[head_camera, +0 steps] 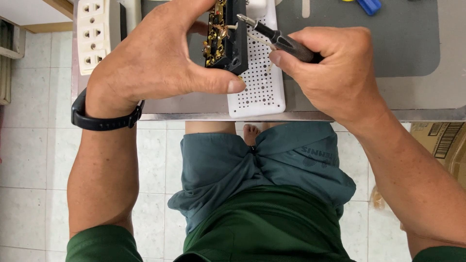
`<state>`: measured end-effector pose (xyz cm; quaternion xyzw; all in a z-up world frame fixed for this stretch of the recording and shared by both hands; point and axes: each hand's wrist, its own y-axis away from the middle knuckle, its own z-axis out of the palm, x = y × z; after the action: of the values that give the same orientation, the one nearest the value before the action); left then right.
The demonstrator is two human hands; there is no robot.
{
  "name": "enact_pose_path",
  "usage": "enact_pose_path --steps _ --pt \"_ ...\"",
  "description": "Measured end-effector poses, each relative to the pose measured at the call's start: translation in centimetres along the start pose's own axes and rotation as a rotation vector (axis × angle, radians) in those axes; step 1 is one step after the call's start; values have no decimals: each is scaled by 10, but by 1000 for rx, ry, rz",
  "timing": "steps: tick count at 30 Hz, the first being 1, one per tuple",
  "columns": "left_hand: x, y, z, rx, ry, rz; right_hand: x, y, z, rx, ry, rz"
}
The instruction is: Wiring an electrical component by inserting wires into terminals and tightening them with a screwdriver.
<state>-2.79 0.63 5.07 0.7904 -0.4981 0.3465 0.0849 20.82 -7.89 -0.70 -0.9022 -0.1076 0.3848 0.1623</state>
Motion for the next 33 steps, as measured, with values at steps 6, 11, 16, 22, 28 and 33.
enact_pose_path --steps 6,11,16,22,28,33 --pt "-7 3 0 -6 -37 40 3 2 1 -9 39 -42" --pt "-8 3 1 5 -78 73 4 4 -2 10 73 -343" --pt "-6 5 2 13 -71 73 3 7 -5 -10 93 -331" --pt "5 6 2 -9 -11 40 -1 5 -2 -38 39 -372" --pt "3 12 3 -9 21 66 -5 5 0 -104 34 -308" --pt "1 15 13 -2 5 81 -12 26 -1 -84 12 67"
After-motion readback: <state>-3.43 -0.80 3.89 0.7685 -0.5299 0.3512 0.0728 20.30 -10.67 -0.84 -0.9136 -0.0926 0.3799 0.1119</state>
